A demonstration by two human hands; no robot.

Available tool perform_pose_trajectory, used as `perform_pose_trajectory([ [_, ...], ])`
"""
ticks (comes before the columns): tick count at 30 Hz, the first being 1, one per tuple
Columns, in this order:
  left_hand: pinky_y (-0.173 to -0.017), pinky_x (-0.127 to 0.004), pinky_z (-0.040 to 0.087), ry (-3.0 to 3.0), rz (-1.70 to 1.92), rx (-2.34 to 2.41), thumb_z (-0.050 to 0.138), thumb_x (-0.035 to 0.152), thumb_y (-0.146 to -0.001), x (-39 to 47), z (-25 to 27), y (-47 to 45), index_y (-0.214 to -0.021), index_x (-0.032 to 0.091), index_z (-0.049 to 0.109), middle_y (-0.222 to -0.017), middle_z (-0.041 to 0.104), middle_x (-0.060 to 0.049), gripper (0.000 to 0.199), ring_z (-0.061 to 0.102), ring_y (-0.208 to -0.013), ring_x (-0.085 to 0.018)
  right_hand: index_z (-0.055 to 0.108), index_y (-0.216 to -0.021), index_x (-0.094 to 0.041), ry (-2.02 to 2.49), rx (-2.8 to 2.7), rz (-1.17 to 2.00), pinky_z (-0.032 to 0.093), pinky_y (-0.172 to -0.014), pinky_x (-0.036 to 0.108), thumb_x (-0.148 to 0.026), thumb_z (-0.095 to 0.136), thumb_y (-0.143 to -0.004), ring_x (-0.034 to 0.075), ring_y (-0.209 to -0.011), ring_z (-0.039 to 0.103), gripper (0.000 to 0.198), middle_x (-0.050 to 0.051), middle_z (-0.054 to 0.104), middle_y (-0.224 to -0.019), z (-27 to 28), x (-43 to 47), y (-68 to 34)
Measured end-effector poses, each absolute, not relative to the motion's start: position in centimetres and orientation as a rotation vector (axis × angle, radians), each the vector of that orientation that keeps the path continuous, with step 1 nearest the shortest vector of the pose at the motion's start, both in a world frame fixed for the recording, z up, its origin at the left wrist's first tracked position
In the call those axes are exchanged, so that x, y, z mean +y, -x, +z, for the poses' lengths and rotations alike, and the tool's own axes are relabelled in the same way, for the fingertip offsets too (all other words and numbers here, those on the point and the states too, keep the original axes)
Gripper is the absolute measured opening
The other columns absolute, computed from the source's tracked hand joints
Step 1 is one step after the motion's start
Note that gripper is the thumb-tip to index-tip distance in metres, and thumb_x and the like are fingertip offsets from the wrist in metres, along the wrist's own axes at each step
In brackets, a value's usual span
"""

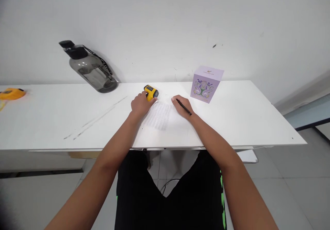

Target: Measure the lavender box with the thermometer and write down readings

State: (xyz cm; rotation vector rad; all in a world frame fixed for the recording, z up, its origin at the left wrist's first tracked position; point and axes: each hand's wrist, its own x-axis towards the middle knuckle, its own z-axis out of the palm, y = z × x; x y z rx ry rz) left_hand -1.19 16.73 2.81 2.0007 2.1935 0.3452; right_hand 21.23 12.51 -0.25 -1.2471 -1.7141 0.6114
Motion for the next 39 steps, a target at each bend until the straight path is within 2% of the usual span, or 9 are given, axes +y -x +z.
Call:
perform_pose_trajectory([
  [4,-0.099,-0.043,0.048,-1.984,0.443,2.108,0.044,0.077,-0.090,16.6,3.0,1.4,-0.143,0.024,0.050,-0.140,0.064,-0.014,0.075,0.061,-0.125,-0.034,0.068,-0.095,-0.021,1.292,-1.662,0.315,0.046,-0.097,0.039,-0.051,0.050,-0.095,0.025,-0.098,0.063,0.035,0.011,0.073,-0.098,0.7,11.8,-21.1],
  [7,-0.100,-0.044,0.048,-1.934,0.500,2.072,0.039,0.080,-0.090,16.5,3.1,1.5,-0.146,0.026,0.049,-0.141,0.065,-0.012,0.078,0.062,-0.125,-0.033,0.068,-0.094,-0.022,1.333,-1.472,0.597,0.049,-0.081,0.033,-0.059,0.043,-0.097,0.020,-0.082,0.062,0.045,0.005,0.068,-0.084,0.6,10.9,-21.2],
  [10,-0.101,-0.045,0.047,-1.920,0.510,2.069,0.033,0.081,-0.090,16.4,3.3,1.4,-0.146,0.025,0.050,-0.141,0.065,-0.013,0.081,0.062,-0.126,-0.034,0.065,-0.080,-0.022,1.387,-1.426,0.881,0.044,-0.069,0.029,-0.070,0.041,-0.094,0.016,-0.067,0.054,0.055,-0.001,0.055,-0.065,0.0,11.0,-21.1],
  [17,-0.100,-0.044,0.047,-2.013,0.438,2.075,0.046,0.079,-0.087,16.3,3.3,1.4,-0.142,0.023,0.052,-0.140,0.064,-0.015,0.079,0.061,-0.127,-0.035,0.067,-0.074,-0.020,1.257,-1.565,1.076,0.034,-0.060,0.028,-0.060,0.050,-0.093,0.013,-0.057,0.044,0.048,-0.004,0.048,-0.054,-0.6,12.4,-21.8],
  [21,-0.097,-0.043,0.049,-2.036,0.423,2.061,0.048,0.078,-0.086,16.5,3.1,1.5,-0.142,0.022,0.052,-0.137,0.065,-0.016,0.079,0.062,-0.123,-0.035,0.068,-0.071,-0.018,1.181,-1.573,1.215,0.029,-0.057,0.029,-0.064,0.051,-0.090,0.012,-0.051,0.040,0.053,-0.003,0.048,-0.048,-0.4,11.3,-23.2],
  [25,-0.095,-0.043,0.050,-2.079,0.371,2.063,0.052,0.079,-0.084,16.6,3.1,1.6,-0.142,0.022,0.051,-0.136,0.064,-0.016,0.082,0.062,-0.121,-0.035,0.067,-0.083,-0.019,1.178,-1.461,1.266,0.025,-0.054,0.029,-0.061,0.056,-0.082,0.012,-0.046,0.035,0.043,-0.006,0.044,-0.043,0.1,11.0,-23.5],
  [30,-0.095,-0.042,0.049,-2.118,0.345,2.031,0.048,0.079,-0.086,16.6,3.1,1.6,-0.142,0.021,0.051,-0.136,0.063,-0.017,0.080,0.061,-0.122,-0.035,0.056,-0.090,-0.024,1.182,-1.447,1.326,0.028,-0.057,0.027,-0.039,0.061,-0.073,0.012,-0.048,0.040,0.023,-0.010,0.047,-0.046,0.2,11.4,-22.8],
  [34,-0.095,-0.042,0.049,-2.161,0.337,1.982,0.040,0.077,-0.090,16.5,3.1,1.7,-0.141,0.021,0.052,-0.135,0.063,-0.017,0.077,0.062,-0.121,-0.034,0.053,-0.089,-0.025,1.209,-1.454,1.286,0.030,-0.059,0.027,-0.038,0.063,-0.072,0.012,-0.051,0.043,0.023,-0.010,0.051,-0.051,-0.1,11.5,-22.8],
  [39,-0.095,-0.041,0.048,-2.221,0.275,1.928,0.056,0.072,-0.085,16.4,3.2,1.9,-0.145,0.024,0.048,-0.138,0.062,-0.014,0.077,0.061,-0.123,-0.033,0.056,-0.084,-0.023,1.215,-1.421,1.182,0.035,-0.060,0.026,-0.040,0.073,-0.071,0.011,-0.060,0.050,0.027,-0.007,0.058,-0.066,-0.5,11.1,-22.8],
])
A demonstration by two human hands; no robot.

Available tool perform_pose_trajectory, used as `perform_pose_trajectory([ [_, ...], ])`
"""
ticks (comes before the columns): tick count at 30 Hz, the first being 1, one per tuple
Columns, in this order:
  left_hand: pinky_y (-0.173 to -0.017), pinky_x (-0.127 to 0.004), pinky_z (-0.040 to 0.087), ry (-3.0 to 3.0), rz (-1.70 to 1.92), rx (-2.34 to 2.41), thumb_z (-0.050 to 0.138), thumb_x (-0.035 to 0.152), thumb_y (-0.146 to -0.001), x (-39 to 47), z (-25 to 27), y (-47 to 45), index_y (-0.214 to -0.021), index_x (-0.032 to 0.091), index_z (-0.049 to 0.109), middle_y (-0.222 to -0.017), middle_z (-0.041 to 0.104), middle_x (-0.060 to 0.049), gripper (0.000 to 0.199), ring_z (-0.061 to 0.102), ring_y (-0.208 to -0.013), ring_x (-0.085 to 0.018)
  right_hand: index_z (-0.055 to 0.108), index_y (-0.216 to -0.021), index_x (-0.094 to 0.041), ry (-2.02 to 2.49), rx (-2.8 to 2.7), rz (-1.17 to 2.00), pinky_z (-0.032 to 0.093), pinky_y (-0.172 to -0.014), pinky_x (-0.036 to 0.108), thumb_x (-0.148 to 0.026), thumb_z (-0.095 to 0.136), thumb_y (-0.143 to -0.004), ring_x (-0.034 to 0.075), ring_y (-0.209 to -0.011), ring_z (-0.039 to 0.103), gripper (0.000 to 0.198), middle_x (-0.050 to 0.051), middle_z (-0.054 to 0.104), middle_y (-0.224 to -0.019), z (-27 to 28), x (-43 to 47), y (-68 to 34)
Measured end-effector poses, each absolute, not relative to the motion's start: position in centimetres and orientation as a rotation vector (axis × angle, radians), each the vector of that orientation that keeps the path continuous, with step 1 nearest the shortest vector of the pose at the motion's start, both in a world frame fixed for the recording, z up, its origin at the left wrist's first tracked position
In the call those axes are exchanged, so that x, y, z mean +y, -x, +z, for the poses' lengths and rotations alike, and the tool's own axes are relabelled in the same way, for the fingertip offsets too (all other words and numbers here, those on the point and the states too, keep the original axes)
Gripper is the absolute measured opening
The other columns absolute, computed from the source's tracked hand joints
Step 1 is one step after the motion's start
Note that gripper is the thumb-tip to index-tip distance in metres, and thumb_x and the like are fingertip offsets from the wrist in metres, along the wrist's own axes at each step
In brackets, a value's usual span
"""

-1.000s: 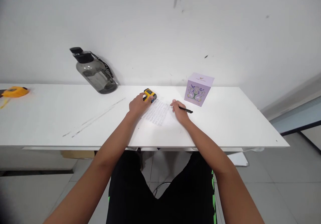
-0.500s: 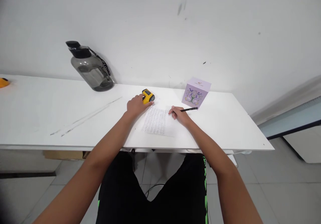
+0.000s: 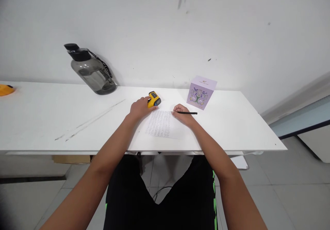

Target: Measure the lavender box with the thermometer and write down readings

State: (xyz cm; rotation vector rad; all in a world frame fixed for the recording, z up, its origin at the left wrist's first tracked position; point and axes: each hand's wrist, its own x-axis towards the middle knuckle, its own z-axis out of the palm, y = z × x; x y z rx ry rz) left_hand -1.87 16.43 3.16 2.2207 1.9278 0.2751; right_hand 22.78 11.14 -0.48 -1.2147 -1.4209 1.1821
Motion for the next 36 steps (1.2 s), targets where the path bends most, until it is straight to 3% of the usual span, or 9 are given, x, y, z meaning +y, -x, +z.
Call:
perform_pose_trajectory([
  [5,-0.096,-0.041,0.048,-2.229,0.250,1.933,0.060,0.063,-0.086,16.40,3.26,1.77,-0.145,0.023,0.048,-0.138,0.061,-0.014,0.072,0.060,-0.123,-0.033,0.066,-0.083,-0.021,1.365,-1.477,0.935,0.044,-0.070,0.030,-0.042,0.072,-0.076,0.016,-0.076,0.060,0.022,0.001,0.070,-0.084,-0.40,10.47,-22.51],
  [12,-0.097,-0.041,0.048,-2.215,0.236,1.931,0.061,0.063,-0.086,16.50,3.25,1.74,-0.146,0.025,0.047,-0.139,0.061,-0.013,0.073,0.059,-0.125,-0.033,0.062,-0.067,-0.021,1.465,-1.518,0.806,0.042,-0.066,0.031,-0.051,0.065,-0.081,0.017,-0.068,0.054,0.033,0.000,0.063,-0.069,-0.19,10.45,-22.24],
  [30,-0.094,-0.042,0.048,-2.230,0.293,1.910,0.059,0.063,-0.086,16.63,2.76,1.90,-0.142,0.022,0.050,-0.134,0.062,-0.014,0.070,0.061,-0.118,-0.032,0.061,-0.066,-0.021,1.494,-1.519,0.807,0.040,-0.066,0.030,-0.045,0.064,-0.080,0.017,-0.069,0.052,0.028,0.000,0.060,-0.068,-0.20,10.47,-22.21],
  [36,-0.093,-0.041,0.048,-2.232,0.259,1.904,0.058,0.064,-0.087,16.57,2.98,1.91,-0.143,0.021,0.048,-0.134,0.062,-0.013,0.071,0.061,-0.117,-0.031,0.054,-0.062,-0.022,1.456,-1.510,0.758,0.040,-0.066,0.031,-0.046,0.062,-0.079,0.016,-0.067,0.050,0.030,-0.001,0.055,-0.064,-0.57,10.76,-22.29],
])
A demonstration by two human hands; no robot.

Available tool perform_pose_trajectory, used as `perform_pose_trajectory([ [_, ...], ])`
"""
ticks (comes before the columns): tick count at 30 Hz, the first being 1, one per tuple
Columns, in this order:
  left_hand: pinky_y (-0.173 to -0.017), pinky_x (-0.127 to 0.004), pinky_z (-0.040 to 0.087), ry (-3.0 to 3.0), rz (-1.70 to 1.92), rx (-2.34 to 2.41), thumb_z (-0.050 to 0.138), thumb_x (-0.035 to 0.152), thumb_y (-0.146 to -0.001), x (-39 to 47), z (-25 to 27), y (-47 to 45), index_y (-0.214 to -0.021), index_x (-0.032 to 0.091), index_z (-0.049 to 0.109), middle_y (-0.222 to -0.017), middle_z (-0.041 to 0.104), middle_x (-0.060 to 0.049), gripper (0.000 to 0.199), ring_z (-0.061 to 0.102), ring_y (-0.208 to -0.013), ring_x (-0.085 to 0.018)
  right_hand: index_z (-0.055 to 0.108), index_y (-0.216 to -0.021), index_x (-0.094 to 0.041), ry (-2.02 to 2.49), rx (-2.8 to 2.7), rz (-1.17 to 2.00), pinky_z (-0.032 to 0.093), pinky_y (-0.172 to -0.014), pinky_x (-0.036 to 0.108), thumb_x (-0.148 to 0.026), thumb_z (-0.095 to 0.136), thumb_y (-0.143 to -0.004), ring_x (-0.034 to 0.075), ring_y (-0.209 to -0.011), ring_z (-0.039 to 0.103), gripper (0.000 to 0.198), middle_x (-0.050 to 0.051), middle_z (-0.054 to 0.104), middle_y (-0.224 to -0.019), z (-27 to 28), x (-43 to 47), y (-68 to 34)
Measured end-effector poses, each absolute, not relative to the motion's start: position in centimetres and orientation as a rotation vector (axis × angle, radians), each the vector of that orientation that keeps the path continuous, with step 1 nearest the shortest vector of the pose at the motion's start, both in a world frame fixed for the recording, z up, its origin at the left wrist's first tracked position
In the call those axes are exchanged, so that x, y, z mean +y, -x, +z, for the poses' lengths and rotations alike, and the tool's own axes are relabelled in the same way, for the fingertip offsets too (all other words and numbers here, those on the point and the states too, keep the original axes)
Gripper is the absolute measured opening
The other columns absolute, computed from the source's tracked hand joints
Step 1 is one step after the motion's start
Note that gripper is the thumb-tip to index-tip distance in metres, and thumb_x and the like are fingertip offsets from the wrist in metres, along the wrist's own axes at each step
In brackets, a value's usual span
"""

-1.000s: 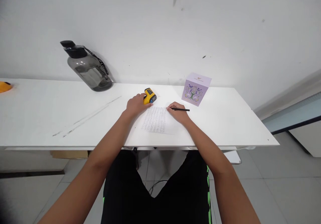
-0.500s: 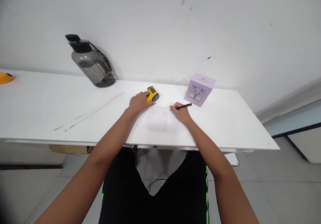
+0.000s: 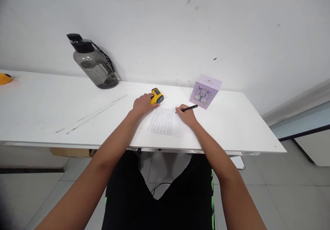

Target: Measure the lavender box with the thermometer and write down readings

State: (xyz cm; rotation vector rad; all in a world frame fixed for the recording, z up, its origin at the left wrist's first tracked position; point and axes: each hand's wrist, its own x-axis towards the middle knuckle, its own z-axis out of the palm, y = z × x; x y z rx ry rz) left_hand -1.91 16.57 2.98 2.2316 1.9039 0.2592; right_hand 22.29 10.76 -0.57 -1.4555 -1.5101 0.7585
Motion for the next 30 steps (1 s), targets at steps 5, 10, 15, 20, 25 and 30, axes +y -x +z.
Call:
perform_pose_trajectory([
  [5,-0.092,-0.041,0.048,-2.235,0.267,1.900,0.059,0.063,-0.087,16.50,3.04,1.86,-0.142,0.020,0.048,-0.133,0.062,-0.014,0.071,0.061,-0.117,-0.032,0.053,-0.061,-0.023,1.432,-1.522,0.793,0.038,-0.064,0.031,-0.047,0.062,-0.077,0.015,-0.063,0.046,0.030,-0.002,0.053,-0.062,-0.39,10.74,-22.26],
  [10,-0.093,-0.041,0.047,-2.224,0.273,1.895,0.060,0.061,-0.087,16.40,3.15,1.82,-0.143,0.021,0.048,-0.134,0.061,-0.014,0.070,0.060,-0.119,-0.032,0.052,-0.061,-0.023,1.434,-1.524,0.847,0.037,-0.063,0.031,-0.047,0.064,-0.076,0.015,-0.063,0.045,0.031,-0.002,0.054,-0.062,-0.10,10.61,-22.26],
  [15,-0.093,-0.041,0.047,-2.218,0.271,1.899,0.060,0.061,-0.087,16.31,3.27,1.77,-0.142,0.021,0.049,-0.134,0.061,-0.014,0.069,0.060,-0.119,-0.032,0.055,-0.063,-0.022,1.429,-1.501,0.847,0.038,-0.064,0.031,-0.047,0.065,-0.076,0.015,-0.065,0.047,0.030,-0.001,0.056,-0.065,-0.30,10.69,-22.35],
  [20,-0.093,-0.041,0.048,-2.220,0.273,1.903,0.061,0.061,-0.087,16.28,3.31,1.72,-0.143,0.020,0.048,-0.136,0.061,-0.014,0.070,0.060,-0.119,-0.032,0.056,-0.065,-0.022,1.429,-1.510,0.813,0.038,-0.065,0.031,-0.048,0.064,-0.077,0.016,-0.066,0.047,0.030,-0.002,0.055,-0.065,-0.55,10.76,-22.37],
  [25,-0.093,-0.041,0.048,-2.226,0.268,1.903,0.060,0.061,-0.087,16.37,3.20,1.73,-0.143,0.020,0.048,-0.135,0.061,-0.014,0.070,0.060,-0.119,-0.032,0.052,-0.063,-0.023,1.427,-1.531,0.779,0.037,-0.064,0.031,-0.047,0.062,-0.079,0.016,-0.065,0.045,0.030,-0.002,0.051,-0.063,-0.58,10.62,-22.35],
  [30,-0.093,-0.041,0.048,-2.240,0.287,1.904,0.060,0.062,-0.087,16.51,2.91,1.81,-0.141,0.020,0.049,-0.136,0.060,-0.015,0.069,0.060,-0.119,-0.032,0.050,-0.064,-0.024,1.440,-1.549,0.752,0.036,-0.064,0.031,-0.046,0.061,-0.080,0.016,-0.066,0.045,0.030,-0.002,0.051,-0.064,-0.36,10.52,-22.30],
])
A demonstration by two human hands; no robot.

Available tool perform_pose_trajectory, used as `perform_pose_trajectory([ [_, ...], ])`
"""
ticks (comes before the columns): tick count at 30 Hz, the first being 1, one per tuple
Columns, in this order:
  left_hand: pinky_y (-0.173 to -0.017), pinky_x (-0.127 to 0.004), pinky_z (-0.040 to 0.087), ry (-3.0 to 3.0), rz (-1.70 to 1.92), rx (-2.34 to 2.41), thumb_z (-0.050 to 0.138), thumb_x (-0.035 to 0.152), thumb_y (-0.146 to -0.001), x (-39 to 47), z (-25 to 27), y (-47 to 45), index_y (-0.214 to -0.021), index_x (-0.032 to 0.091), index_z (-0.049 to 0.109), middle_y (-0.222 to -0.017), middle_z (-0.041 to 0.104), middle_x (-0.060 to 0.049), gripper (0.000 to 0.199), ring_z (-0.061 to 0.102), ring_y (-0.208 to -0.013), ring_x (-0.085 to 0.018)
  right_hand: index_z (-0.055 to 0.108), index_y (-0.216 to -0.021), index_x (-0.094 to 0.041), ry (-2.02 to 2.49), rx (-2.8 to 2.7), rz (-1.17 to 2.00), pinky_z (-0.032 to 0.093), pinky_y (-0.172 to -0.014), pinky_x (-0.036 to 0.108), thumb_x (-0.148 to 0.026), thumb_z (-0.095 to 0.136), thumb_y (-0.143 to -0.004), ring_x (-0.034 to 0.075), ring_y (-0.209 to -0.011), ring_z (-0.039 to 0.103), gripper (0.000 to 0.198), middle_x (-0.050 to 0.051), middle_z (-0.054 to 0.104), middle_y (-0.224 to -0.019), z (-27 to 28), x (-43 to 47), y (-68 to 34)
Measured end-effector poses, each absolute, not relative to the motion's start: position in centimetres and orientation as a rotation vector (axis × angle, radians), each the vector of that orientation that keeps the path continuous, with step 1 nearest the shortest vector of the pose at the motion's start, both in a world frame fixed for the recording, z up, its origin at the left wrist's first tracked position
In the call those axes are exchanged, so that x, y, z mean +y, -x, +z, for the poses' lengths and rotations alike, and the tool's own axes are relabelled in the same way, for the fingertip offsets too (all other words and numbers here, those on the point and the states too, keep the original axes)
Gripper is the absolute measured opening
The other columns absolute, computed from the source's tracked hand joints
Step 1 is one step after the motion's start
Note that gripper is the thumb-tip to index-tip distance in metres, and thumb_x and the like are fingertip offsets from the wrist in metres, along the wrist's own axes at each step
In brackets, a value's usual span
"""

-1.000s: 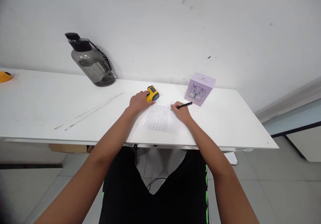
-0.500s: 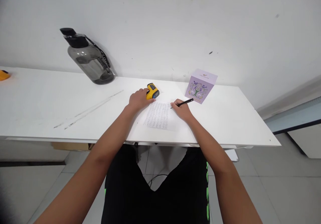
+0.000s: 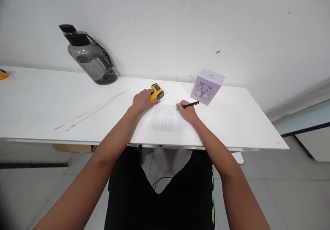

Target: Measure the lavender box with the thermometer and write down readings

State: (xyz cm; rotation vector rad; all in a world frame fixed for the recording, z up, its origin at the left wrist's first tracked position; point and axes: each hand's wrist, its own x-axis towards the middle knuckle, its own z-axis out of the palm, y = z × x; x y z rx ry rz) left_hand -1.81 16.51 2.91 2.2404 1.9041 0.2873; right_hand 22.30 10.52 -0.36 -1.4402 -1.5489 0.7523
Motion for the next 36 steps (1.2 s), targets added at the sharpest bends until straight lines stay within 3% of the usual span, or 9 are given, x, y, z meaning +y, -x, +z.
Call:
perform_pose_trajectory([
  [27,-0.094,-0.041,0.048,-2.206,0.254,1.896,0.061,0.061,-0.088,16.2,3.6,1.6,-0.141,0.022,0.051,-0.135,0.061,-0.013,0.067,0.060,-0.119,-0.032,0.050,-0.059,-0.023,1.448,-1.494,0.793,0.037,-0.061,0.030,-0.042,0.065,-0.077,0.015,-0.062,0.043,0.031,-0.003,0.046,-0.058,-0.3,10.7,-22.6],
  [32,-0.093,-0.040,0.048,-2.211,0.242,1.904,0.060,0.063,-0.088,16.4,3.3,1.7,-0.137,0.021,0.054,-0.133,0.062,-0.013,0.065,0.061,-0.117,-0.030,0.048,-0.059,-0.025,1.390,-1.271,0.954,0.030,-0.053,0.030,-0.055,0.069,-0.077,0.012,-0.049,0.035,0.041,-0.006,0.041,-0.048,-0.5,11.4,-23.0],
  [36,-0.091,-0.040,0.048,-2.215,0.221,1.937,0.060,0.063,-0.087,16.5,3.2,1.7,-0.134,0.022,0.056,-0.132,0.063,-0.013,0.062,0.061,-0.116,-0.030,0.054,-0.067,-0.024,1.336,-1.343,0.889,0.036,-0.056,0.030,-0.066,0.063,-0.084,0.013,-0.053,0.042,0.046,-0.005,0.048,-0.052,-0.3,10.9,-22.8],
])
